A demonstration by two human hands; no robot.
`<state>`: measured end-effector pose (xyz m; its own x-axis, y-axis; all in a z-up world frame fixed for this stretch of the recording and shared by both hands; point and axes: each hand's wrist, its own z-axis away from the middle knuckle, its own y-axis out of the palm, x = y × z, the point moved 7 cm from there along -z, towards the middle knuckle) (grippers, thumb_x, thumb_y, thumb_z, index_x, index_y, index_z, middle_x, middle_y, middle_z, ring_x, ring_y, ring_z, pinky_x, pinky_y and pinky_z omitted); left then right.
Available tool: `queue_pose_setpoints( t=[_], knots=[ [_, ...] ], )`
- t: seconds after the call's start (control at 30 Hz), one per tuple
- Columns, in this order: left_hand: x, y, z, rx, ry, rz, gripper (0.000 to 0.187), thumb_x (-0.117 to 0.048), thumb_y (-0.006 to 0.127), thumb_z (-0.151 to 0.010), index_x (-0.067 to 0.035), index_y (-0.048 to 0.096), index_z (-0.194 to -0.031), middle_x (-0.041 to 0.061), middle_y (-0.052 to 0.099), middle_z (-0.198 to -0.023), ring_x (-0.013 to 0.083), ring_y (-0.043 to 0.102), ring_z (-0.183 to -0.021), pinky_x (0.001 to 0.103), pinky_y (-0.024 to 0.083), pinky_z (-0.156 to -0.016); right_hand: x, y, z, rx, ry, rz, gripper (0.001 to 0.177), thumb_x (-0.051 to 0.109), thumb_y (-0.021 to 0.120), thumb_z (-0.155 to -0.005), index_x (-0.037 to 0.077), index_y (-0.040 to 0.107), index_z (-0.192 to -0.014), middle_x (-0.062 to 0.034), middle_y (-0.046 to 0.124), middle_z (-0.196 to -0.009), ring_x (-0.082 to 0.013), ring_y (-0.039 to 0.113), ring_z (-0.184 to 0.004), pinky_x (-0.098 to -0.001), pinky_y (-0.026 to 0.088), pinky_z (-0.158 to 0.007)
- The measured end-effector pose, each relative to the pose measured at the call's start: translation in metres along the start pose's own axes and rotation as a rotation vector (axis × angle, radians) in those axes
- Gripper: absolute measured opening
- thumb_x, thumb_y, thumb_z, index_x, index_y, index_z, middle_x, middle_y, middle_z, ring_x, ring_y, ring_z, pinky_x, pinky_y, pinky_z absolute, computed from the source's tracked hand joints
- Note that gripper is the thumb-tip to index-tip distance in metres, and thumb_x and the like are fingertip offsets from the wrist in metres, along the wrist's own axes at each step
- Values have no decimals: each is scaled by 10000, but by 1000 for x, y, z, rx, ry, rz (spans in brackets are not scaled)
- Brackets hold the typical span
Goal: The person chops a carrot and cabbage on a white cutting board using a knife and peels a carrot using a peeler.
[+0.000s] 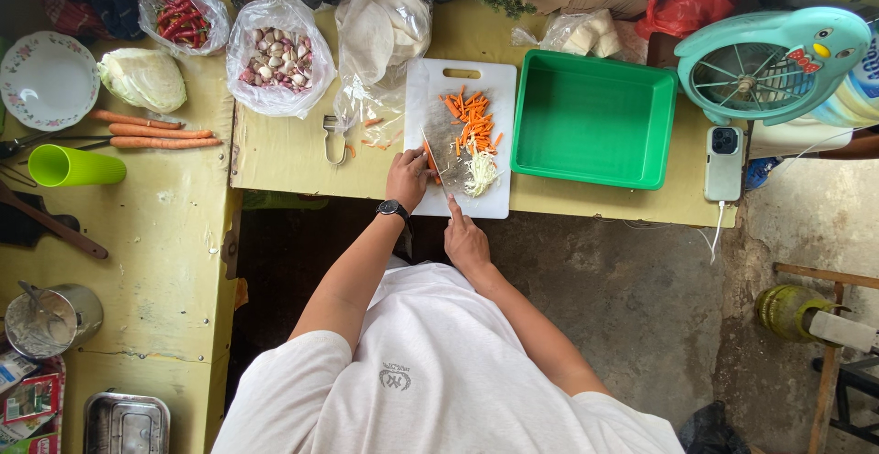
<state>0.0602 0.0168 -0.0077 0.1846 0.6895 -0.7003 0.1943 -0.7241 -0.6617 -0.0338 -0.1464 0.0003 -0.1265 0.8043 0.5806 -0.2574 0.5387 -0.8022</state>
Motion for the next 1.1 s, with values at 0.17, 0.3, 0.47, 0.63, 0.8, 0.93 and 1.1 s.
queue_pose_setpoints(
  t=[0.17, 0.3, 0.47, 0.63, 0.8, 0.93, 1.1],
  knots=[
    [0, -3, -1, 8, -11, -5, 439, -32, 797, -769, 18, 713, -1197, 109, 678, -1244, 331, 619, -1088, 407, 520, -964, 2, -3, -1, -4, 1, -57, 621, 131, 529, -994, 151, 307, -1574, -281, 702, -963, -477, 688, -778, -562, 563, -706],
    [3, -1, -1, 14, -4, -14, 399, -25, 789, -768, -10, 730, -1162, 107, 681, -1284, 328, 628, -1095, 407, 523, -959, 2, -4, -1, -6, -10, -66, 626, 128, 530, -993, 150, 300, -1576, -284, 701, -981, -481, 687, -780, -561, 563, -701],
    [11, 5, -3, 26, 3, -16, 343, -54, 794, -789, -38, 745, -1128, 92, 685, -1276, 326, 634, -1104, 408, 528, -946, -2, 0, -3, 22, -8, -45, 641, 129, 526, -1000, 156, 276, -1590, -271, 700, -952, -471, 687, -755, -559, 566, -682],
    [12, 6, -2, 43, 21, -33, 319, -42, 762, -804, -17, 737, -1121, 85, 688, -1283, 322, 631, -1076, 404, 531, -943, -6, 12, -3, 28, -37, 67, 696, 138, 552, -981, 181, 251, -1607, -243, 682, -894, -442, 686, -696, -534, 578, -646],
    [10, 5, -2, 63, 11, -39, 306, -18, 725, -813, -12, 733, -1119, 81, 687, -1278, 317, 634, -1054, 405, 532, -935, -11, 23, -6, 82, -12, 115, 735, 143, 558, -977, 176, 213, -1624, -238, 655, -875, -414, 685, -655, -502, 587, -614],
    [9, 3, -4, 41, 29, -40, 340, -9, 707, -812, -18, 734, -1151, 85, 679, -1268, 318, 632, -1060, 403, 533, -939, -11, 24, -6, 71, -21, 116, 735, 146, 557, -980, 178, 214, -1628, -235, 658, -869, -409, 683, -656, -502, 586, -619],
    [7, 3, -5, 50, 27, -55, 330, -15, 708, -817, -25, 735, -1145, 84, 682, -1262, 316, 635, -1058, 404, 534, -936, -13, 27, -9, 80, -12, 136, 741, 151, 558, -969, 170, 214, -1625, -233, 657, -865, -412, 685, -659, -501, 586, -620]
  ],
)
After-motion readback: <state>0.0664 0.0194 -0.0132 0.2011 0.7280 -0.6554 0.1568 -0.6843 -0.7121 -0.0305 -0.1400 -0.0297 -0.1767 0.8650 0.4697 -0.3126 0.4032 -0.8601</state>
